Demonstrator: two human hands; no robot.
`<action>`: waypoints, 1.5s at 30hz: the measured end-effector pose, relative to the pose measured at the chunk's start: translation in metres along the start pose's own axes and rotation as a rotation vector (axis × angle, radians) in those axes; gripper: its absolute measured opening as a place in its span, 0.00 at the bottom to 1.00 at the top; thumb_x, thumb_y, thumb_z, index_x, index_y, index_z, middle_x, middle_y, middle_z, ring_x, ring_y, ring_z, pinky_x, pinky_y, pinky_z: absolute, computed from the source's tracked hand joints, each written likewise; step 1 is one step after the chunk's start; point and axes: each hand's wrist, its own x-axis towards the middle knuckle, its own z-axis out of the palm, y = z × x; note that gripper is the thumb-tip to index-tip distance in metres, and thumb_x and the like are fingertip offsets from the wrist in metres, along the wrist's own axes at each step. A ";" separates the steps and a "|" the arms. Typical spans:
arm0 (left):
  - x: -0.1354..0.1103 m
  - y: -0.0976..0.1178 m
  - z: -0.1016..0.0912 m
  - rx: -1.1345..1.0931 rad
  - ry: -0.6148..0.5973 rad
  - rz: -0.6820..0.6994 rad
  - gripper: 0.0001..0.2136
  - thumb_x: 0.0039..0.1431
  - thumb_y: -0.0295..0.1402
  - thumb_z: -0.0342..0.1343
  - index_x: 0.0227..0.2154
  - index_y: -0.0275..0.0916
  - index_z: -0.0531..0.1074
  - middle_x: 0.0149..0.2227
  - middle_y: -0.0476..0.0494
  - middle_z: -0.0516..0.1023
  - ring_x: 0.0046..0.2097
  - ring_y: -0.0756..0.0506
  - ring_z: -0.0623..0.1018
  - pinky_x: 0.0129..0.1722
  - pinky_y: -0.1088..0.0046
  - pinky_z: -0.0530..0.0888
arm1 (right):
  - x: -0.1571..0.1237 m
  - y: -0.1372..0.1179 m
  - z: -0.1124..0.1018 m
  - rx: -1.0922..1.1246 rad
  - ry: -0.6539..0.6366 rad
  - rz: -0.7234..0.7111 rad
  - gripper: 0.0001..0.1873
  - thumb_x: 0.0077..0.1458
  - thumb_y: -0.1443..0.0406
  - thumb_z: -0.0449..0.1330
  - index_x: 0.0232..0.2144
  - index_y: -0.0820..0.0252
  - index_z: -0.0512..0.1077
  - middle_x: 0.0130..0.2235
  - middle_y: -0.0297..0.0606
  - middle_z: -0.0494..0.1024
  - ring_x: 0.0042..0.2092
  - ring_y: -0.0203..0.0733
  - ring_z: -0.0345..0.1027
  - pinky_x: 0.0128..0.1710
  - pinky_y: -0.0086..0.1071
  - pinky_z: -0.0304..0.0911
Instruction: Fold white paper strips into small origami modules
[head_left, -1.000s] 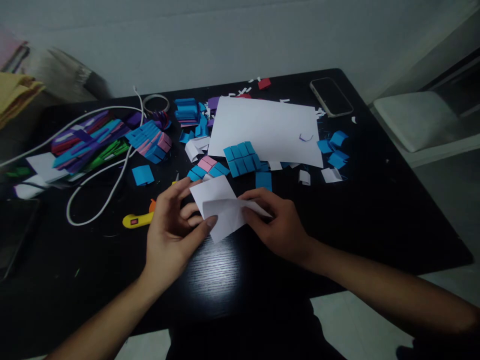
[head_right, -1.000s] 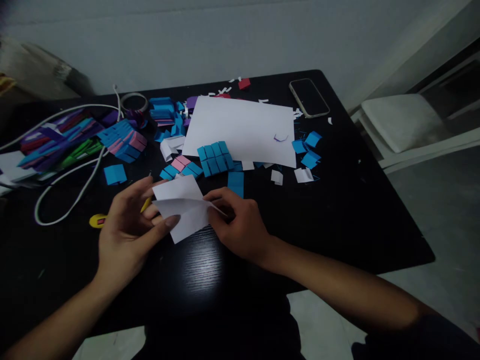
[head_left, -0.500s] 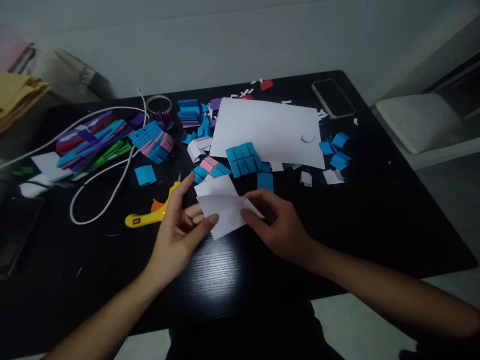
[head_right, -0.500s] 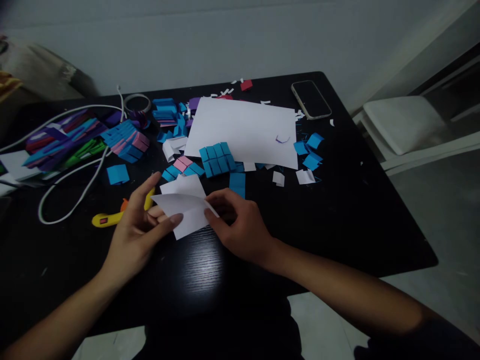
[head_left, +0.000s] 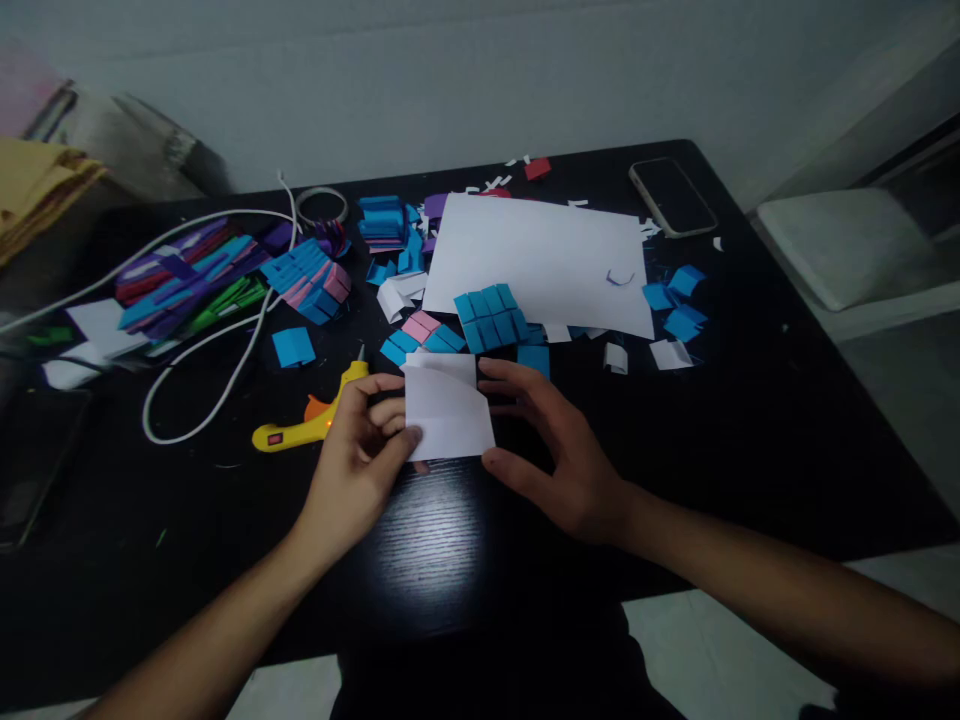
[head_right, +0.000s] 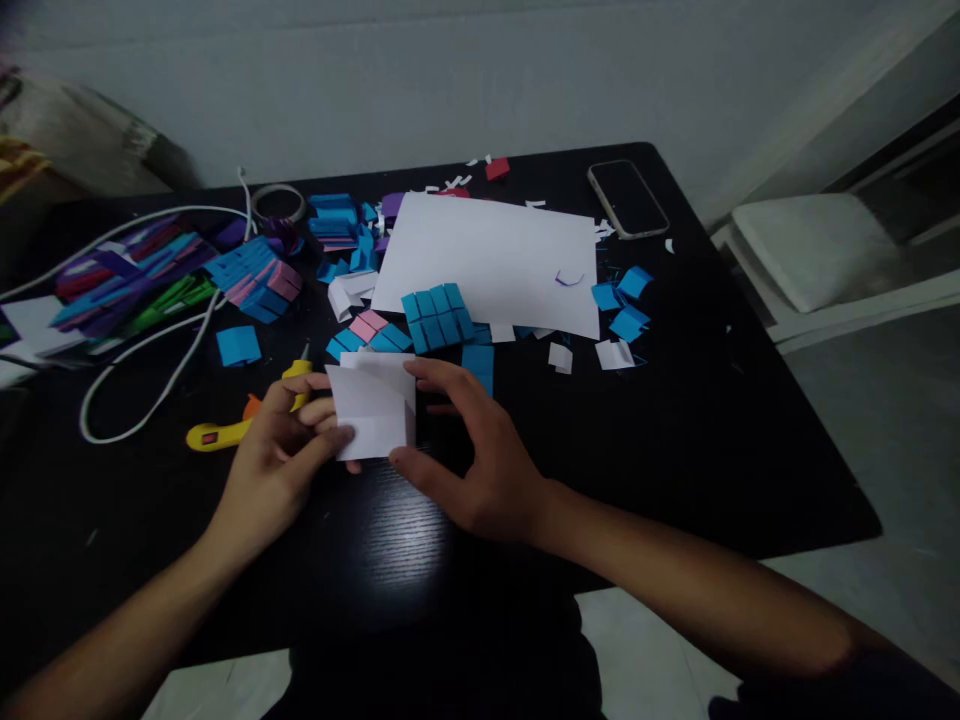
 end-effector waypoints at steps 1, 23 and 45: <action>0.000 0.000 0.000 0.005 -0.008 -0.008 0.19 0.57 0.30 0.66 0.48 0.41 0.64 0.36 0.47 0.79 0.31 0.49 0.78 0.24 0.77 0.79 | 0.000 0.001 -0.001 0.001 0.007 -0.013 0.34 0.60 0.62 0.67 0.65 0.47 0.62 0.65 0.42 0.67 0.64 0.52 0.64 0.60 0.48 0.69; 0.001 0.007 -0.006 0.153 -0.004 0.009 0.11 0.61 0.34 0.65 0.47 0.43 0.81 0.36 0.49 0.85 0.35 0.52 0.81 0.36 0.81 0.76 | 0.005 0.001 0.001 0.196 0.094 0.158 0.28 0.56 0.72 0.63 0.58 0.50 0.70 0.52 0.39 0.76 0.44 0.41 0.78 0.37 0.31 0.76; -0.005 0.007 -0.007 0.225 -0.134 0.204 0.12 0.69 0.34 0.54 0.53 0.42 0.73 0.35 0.49 0.81 0.29 0.50 0.81 0.32 0.72 0.77 | 0.014 -0.001 -0.005 0.267 0.140 0.408 0.16 0.52 0.66 0.70 0.45 0.58 0.79 0.47 0.39 0.83 0.47 0.43 0.79 0.48 0.38 0.76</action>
